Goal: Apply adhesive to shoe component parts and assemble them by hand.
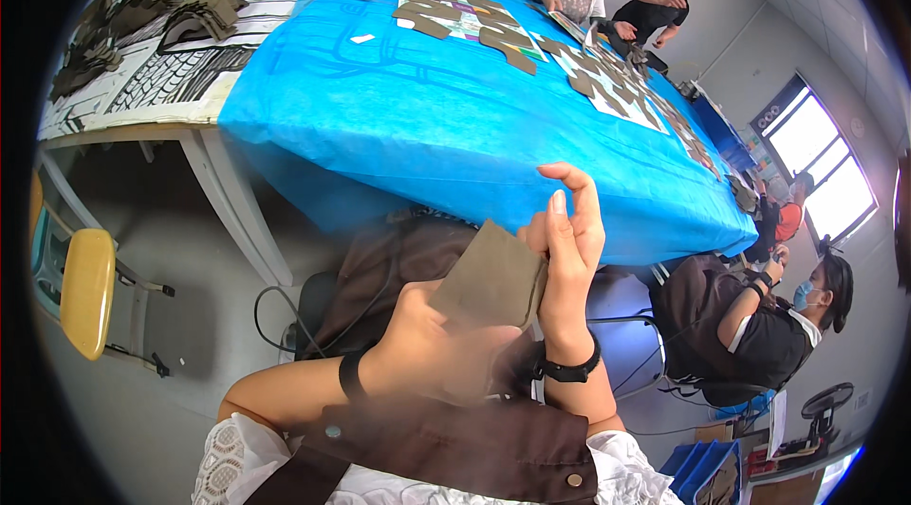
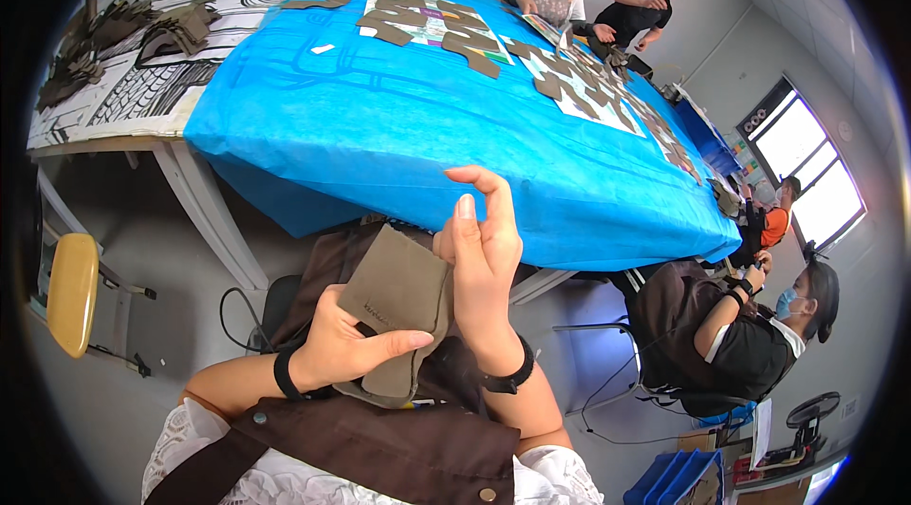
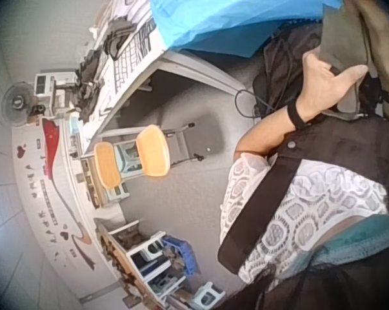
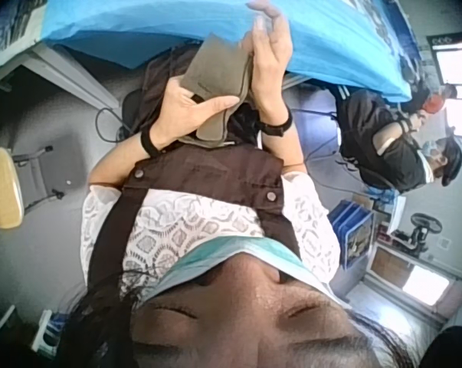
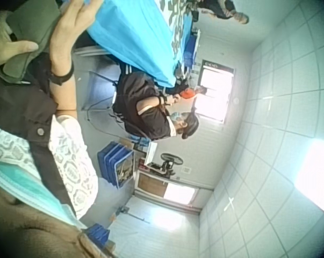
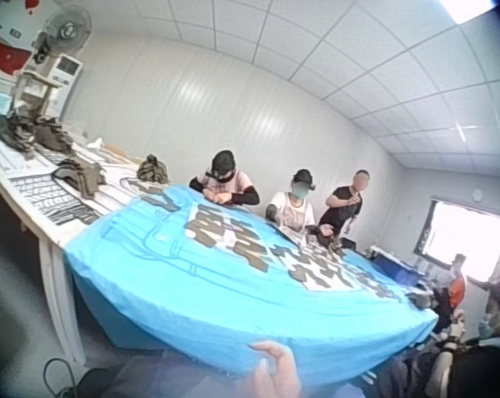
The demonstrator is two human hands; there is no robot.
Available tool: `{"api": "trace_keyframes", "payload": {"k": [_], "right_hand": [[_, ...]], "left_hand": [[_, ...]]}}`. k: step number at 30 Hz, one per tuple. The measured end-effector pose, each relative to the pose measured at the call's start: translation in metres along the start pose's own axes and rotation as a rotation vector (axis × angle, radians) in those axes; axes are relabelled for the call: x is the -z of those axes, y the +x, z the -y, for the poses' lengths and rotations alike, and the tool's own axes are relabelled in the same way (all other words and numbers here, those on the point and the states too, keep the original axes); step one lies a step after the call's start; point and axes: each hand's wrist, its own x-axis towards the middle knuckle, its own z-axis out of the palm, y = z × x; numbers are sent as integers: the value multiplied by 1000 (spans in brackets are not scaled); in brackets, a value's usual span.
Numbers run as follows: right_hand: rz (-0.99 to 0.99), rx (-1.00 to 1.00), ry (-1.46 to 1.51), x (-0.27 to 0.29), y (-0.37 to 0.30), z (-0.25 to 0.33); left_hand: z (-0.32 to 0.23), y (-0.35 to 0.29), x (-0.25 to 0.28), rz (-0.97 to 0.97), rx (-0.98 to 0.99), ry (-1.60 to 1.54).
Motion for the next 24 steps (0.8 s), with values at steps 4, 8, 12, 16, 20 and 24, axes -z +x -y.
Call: {"api": "trace_keyframes", "payload": {"k": [4, 8, 12, 16, 20, 24], "right_hand": [[-67, -5, -15, -4, -3, 1], [-51, -21, -91, -2, -4, 4], [123, -154, -361, 18, -3, 18], [405, -242, -214, 40, -4, 29], [407, -298, -319, 42, -6, 31], [411, -200, -543, 34, -10, 34]], "left_hand": [[1, -1, 1, 7, -4, 10], [1, -1, 3, 29, -26, 18], [0, 0, 6, -1, 12, -57], [1, 7, 8, -38, -108, -69], [-3, 9, 10, -45, -31, -177], [-6, 9, 15, -28, 70, -163]]}}
